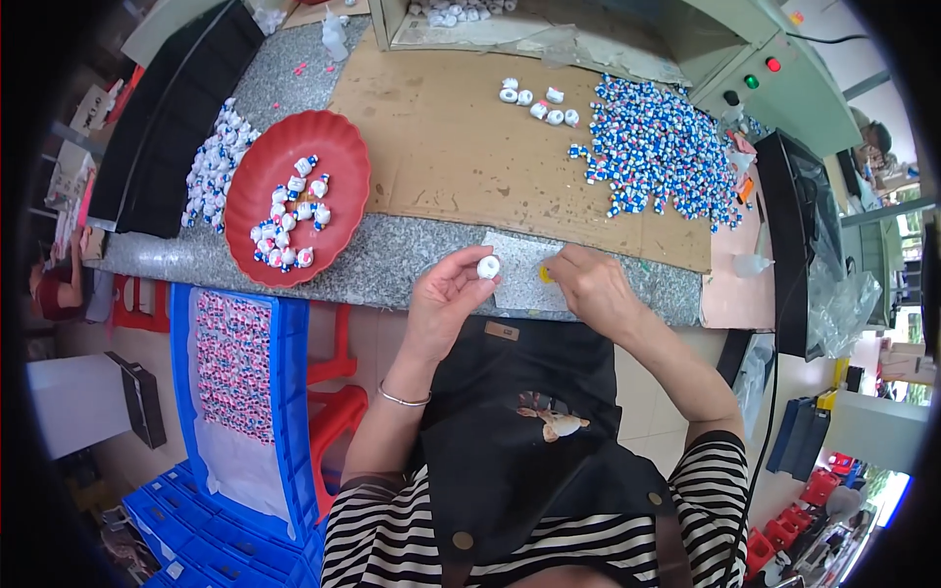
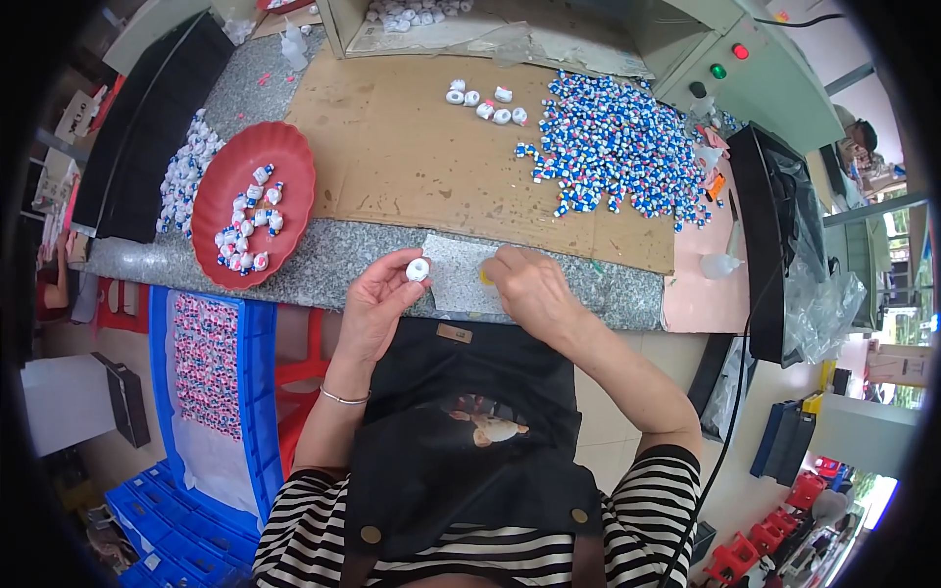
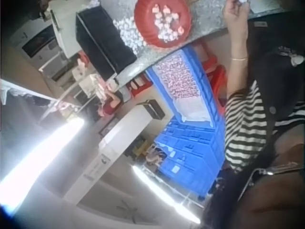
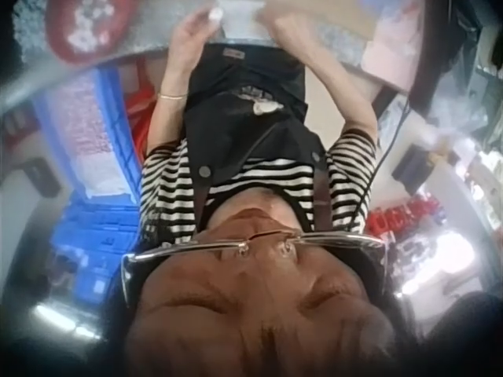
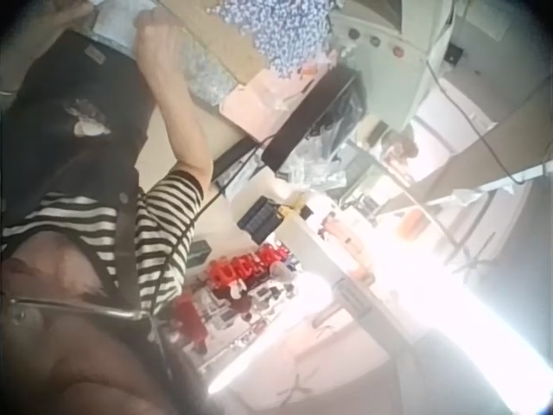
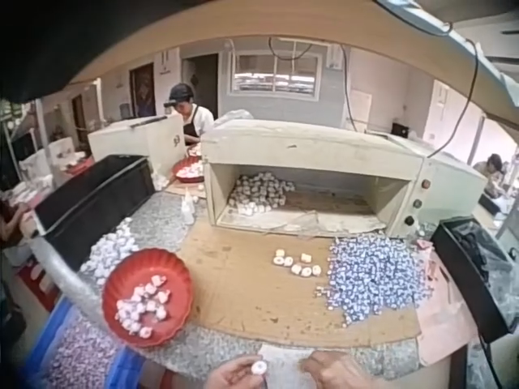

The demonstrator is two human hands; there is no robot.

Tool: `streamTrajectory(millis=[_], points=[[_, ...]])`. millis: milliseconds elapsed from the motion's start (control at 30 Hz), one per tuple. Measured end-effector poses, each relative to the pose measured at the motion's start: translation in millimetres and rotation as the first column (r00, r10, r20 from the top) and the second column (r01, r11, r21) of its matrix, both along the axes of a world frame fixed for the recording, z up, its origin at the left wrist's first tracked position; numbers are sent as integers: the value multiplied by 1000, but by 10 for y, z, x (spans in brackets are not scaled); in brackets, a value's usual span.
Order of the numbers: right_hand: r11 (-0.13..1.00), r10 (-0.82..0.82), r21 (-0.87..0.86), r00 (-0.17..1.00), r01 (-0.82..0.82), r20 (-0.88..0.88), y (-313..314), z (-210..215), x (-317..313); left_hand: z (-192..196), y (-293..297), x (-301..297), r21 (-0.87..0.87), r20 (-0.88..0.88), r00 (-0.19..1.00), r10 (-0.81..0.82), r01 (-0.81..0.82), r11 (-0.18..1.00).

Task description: The person assembles small plastic parts by hand.

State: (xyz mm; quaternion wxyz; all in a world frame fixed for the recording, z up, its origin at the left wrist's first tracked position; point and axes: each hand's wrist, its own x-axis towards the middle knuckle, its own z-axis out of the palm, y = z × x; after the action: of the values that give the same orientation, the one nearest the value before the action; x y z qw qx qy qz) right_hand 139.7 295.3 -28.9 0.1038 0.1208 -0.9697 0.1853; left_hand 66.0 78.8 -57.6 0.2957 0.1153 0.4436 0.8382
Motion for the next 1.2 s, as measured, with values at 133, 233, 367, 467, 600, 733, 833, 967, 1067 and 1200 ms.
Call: streamTrajectory(millis=[133, 233, 367, 467, 600, 733, 833, 967, 1067, 1200], points=[[999, 35, 24, 999, -35, 17, -37, 38, 3, -18, -12, 48, -155, -121, 993, 0, -19, 988], [998, 64, 18, 998, -65, 29, 5, 34, -19, -10, 9, 106, -260, -263, 965, 18, -89, 962], [998, 40, -47, 997, -38, 58, 43, 11, 18, -10, 53, 138, -406, -470, 880, -64, -151, 901], [968, -70, -234, 994, 89, 89, 4, 63, 88, -52, 161, 182, -401, -507, 861, -31, -204, 893], [350, -126, -793, 864, 498, 487, -57, 68, 200, -83, 291, 228, -362, -563, 827, 3, -250, 898], [283, -52, -796, 837, 535, 545, -75, 168, 256, -38, 356, 277, -361, -624, 776, -91, -183, 915], [315, -63, -815, 867, 487, 494, -81, 222, 310, 25, 331, 251, -344, -483, 853, -199, 24, 939], [790, -97, -586, 980, 181, 172, -105, 389, 367, 121, 244, 166, -296, -190, 878, -438, 374, 879], [777, -110, -611, 989, 149, 101, -148, 397, 400, 87, 309, 220, -168, -121, 902, -415, 394, 904], [726, -188, -669, 982, 156, 26, -106, 315, 471, 42, 430, 231, -110, -104, 883, -458, 448, 887]])
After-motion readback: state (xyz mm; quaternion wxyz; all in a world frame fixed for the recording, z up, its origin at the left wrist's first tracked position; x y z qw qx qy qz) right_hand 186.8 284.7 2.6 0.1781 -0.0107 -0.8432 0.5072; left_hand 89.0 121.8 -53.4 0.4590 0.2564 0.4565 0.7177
